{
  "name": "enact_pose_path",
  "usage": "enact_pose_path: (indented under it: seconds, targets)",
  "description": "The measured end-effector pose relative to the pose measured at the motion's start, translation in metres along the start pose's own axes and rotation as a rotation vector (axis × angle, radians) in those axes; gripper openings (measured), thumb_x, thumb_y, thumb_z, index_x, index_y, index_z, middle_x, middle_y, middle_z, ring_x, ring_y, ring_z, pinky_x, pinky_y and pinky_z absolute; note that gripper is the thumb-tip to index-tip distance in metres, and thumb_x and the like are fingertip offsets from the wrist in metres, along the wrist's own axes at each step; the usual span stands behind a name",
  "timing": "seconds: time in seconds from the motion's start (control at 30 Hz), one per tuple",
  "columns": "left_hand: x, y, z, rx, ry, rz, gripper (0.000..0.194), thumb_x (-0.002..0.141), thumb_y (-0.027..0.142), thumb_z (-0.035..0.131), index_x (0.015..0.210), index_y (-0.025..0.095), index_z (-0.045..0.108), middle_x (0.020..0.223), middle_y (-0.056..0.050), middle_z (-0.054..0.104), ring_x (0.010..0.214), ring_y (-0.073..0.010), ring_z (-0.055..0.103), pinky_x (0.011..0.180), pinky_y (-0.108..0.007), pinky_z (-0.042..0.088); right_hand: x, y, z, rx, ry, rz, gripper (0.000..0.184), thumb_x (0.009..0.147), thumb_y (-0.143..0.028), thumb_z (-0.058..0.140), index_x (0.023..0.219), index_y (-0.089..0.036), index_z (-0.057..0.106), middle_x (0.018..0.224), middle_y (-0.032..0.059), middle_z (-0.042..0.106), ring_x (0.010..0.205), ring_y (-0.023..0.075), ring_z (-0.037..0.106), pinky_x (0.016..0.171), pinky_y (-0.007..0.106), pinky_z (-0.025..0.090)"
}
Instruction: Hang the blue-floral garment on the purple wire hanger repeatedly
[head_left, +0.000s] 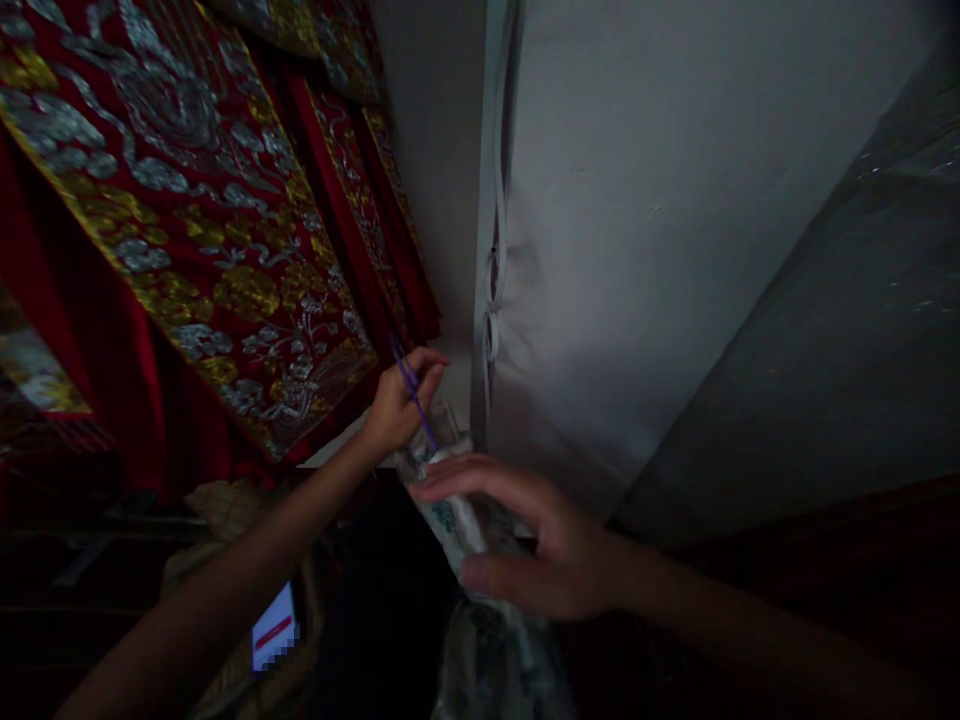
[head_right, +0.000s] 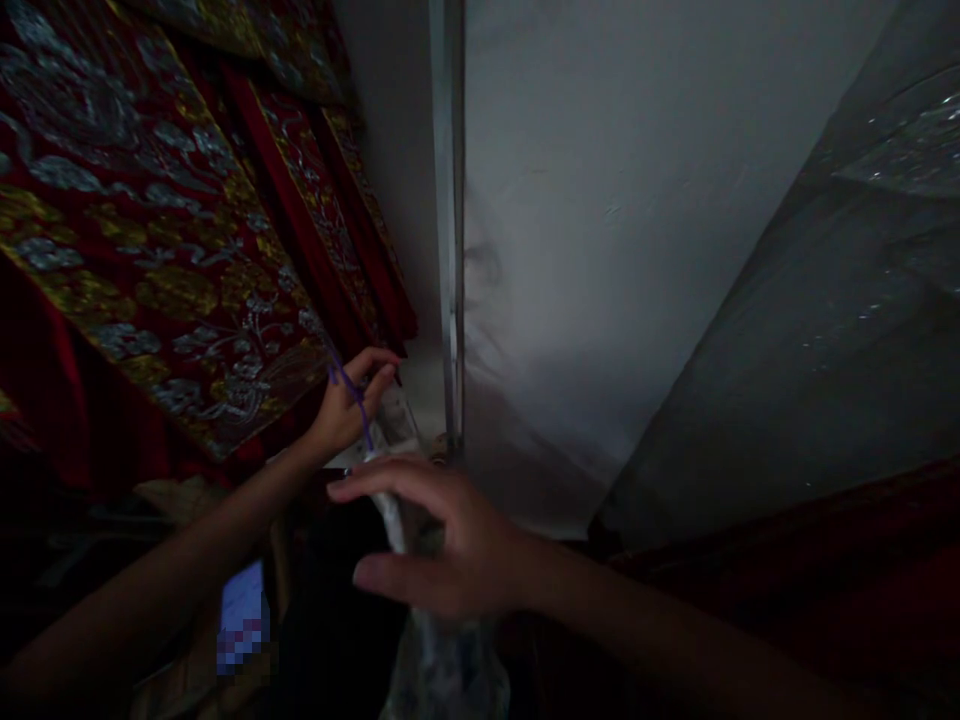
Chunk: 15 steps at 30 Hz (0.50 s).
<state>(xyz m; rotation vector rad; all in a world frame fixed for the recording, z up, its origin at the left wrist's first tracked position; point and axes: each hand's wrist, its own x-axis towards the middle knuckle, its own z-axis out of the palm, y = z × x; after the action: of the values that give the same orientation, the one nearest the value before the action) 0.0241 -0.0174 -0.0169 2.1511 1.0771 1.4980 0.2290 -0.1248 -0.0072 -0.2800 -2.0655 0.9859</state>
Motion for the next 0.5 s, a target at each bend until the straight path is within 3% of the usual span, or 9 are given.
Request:
enact_pose_path:
  seconds: [0.07,0.17,0.27,0.33,0.4,0.5]
  targets:
    - [-0.003,0.01,0.006,-0.12,0.046,-0.031,0.024,0.094,0.037,0.047,0.096,0.02,0.064,0.082,-0.003,0.061,0.078,-0.0189,0.058,0.073,-0.03,0.045,-0.006,-0.001,0.002,-0.151,-0.033,-0.107,0.046,0.091,-0.031,0.069,0.135,-0.028,0.06,0.137,0.008,0.065,0.132,0.0236,0.057,0.114,0.046,0.045]
    - [-0.002,0.025,0.008,-0.347,0.127,-0.156,0.017,0.084,0.03,0.042,0.082,0.022,0.056,0.076,-0.004,0.056,0.074,-0.02,0.056,0.072,-0.033,0.048,-0.011,0.012,-0.017,-0.427,0.073,-0.124,0.059,0.091,-0.022,0.063,0.147,-0.031,0.048,0.149,0.0084,0.054,0.14,0.0256,0.049,0.116,0.05,0.042]
    - [-0.005,0.043,0.007,-0.602,0.068,-0.351,0.012,0.072,0.026,0.044,0.082,0.024,0.048,0.076,-0.003,0.053,0.074,-0.0208,0.058,0.078,-0.038,0.052,-0.017,0.038,-0.028,-0.799,0.102,-0.011,0.093,0.084,-0.019,0.065,0.163,-0.027,0.016,0.165,0.0136,0.028,0.152,0.0328,0.029,0.121,0.06,0.03]
    - [-0.01,0.057,0.01,-0.741,-0.014,-0.45,0.016,0.067,0.023,0.046,0.084,0.025,0.047,0.077,-0.003,0.055,0.075,-0.0214,0.06,0.083,-0.042,0.054,-0.02,0.055,-0.022,-0.962,0.059,0.029,0.11,0.078,-0.023,0.072,0.165,-0.022,0.004,0.167,0.0189,0.021,0.152,0.0392,0.023,0.12,0.066,0.025]
    - [-0.019,0.068,0.015,-0.847,-0.084,-0.508,0.018,0.065,0.02,0.05,0.082,0.025,0.051,0.081,-0.004,0.06,0.079,-0.0223,0.063,0.087,-0.043,0.054,-0.022,0.068,-0.012,-1.01,0.049,0.033,0.111,0.076,-0.027,0.076,0.164,-0.022,0.009,0.16,0.0208,0.032,0.145,0.0413,0.034,0.114,0.064,0.035]
    - [-0.038,0.072,0.021,-0.913,-0.135,-0.608,0.03,0.063,0.015,0.056,0.091,0.025,0.064,0.097,-0.005,0.07,0.097,-0.0255,0.068,0.094,-0.042,0.054,-0.029,0.078,-0.007,-0.995,0.113,0.067,0.098,0.078,-0.033,0.076,0.161,-0.028,0.025,0.137,0.0167,0.052,0.121,0.0357,0.053,0.097,0.052,0.05]
